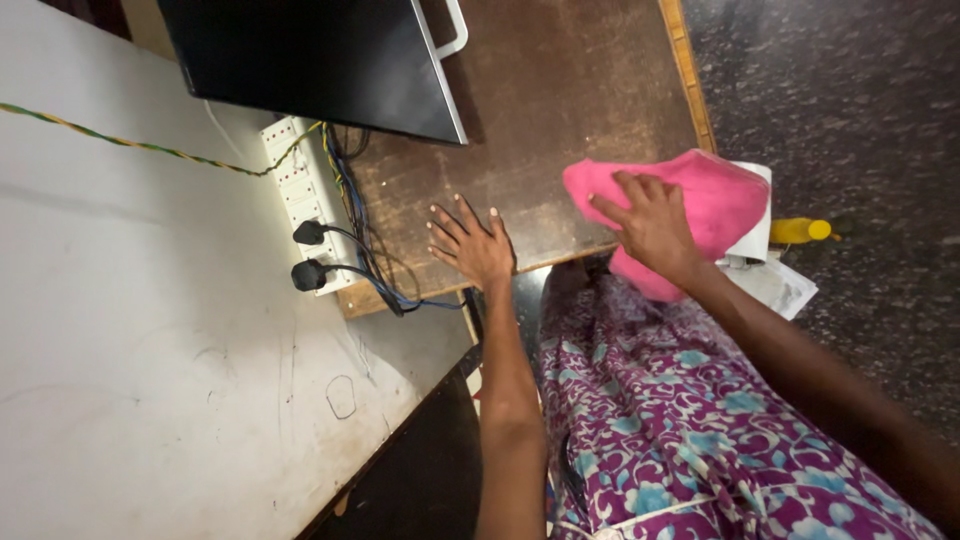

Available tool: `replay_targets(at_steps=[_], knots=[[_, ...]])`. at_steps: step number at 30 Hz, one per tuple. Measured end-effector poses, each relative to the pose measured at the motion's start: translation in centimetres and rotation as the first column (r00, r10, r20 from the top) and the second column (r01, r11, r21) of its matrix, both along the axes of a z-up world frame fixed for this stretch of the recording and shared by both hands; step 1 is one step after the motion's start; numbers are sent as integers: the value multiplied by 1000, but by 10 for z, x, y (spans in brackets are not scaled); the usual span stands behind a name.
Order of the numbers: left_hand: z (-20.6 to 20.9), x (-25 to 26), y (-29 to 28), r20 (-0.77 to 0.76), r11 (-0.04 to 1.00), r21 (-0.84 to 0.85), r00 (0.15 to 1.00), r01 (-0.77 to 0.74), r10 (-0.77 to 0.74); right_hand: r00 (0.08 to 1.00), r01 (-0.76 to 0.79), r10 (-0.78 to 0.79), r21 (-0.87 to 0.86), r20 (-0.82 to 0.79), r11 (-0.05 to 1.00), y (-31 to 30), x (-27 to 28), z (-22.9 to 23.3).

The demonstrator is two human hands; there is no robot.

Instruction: The person cleans a computer monitor, tower, keyboard, and mouse by wiping them with a pink cloth and using their hands to move and reposition the items.

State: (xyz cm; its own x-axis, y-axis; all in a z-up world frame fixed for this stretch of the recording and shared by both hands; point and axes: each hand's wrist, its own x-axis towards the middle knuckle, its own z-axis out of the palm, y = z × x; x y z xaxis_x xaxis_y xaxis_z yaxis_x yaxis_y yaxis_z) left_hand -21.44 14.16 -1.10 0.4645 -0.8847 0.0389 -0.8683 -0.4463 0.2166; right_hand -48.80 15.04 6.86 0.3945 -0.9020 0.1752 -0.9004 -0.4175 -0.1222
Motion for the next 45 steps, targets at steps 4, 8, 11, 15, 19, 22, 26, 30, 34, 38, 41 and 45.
replay_targets(at_steps=[4, 8, 11, 15, 19, 22, 26, 30, 34, 38, 41, 45], knots=[[4, -5, 1, 29, 1000, -10, 999, -17, 17, 993, -101, 91, 149, 73, 984, -14, -20, 1], [0, -1, 0, 53, 998, -60, 999, 4, -1, 998, 26, -29, 63, 49, 998, -34, -24, -30], [-1, -2, 4, 74, 987, -161, 997, 19, -8, 1000, -26, 26, 75, 8, 997, -37, -27, -43], [-2, -1, 3, 105, 986, -165, 995, 20, -3, 991, -136, 136, 44, 0, 990, -25, -46, -19], [-4, -3, 6, 118, 983, -185, 993, 13, 9, 999, -30, 28, 148, 17, 989, -46, -49, 1], [-6, -3, 4, 161, 978, -208, 987, 19, 15, 995, 71, -82, 174, 59, 982, -59, -44, 4], [-10, -3, 6, 164, 979, -205, 986, 13, 22, 997, 71, -76, 204, 17, 976, -51, -48, -1], [-10, -2, 6, 168, 977, -210, 986, 18, 18, 993, 60, -80, 210, 91, 976, -16, -61, -8], [-5, -2, 7, 147, 976, -214, 989, 32, 0, 990, 109, -126, 232, 58, 967, 1, -64, -24], [0, 0, 7, 162, 989, -128, 985, 78, -56, 994, -2, 3, -10, 109, 1000, -26, -66, -44], [9, 2, 10, 111, 986, -35, 982, 160, -156, 975, 144, -149, 42, 168, 989, -40, -55, -37], [22, 2, 9, 33, 964, 8, 963, 267, -267, 963, 270, -269, 52, -14, 961, -32, -39, -19]])
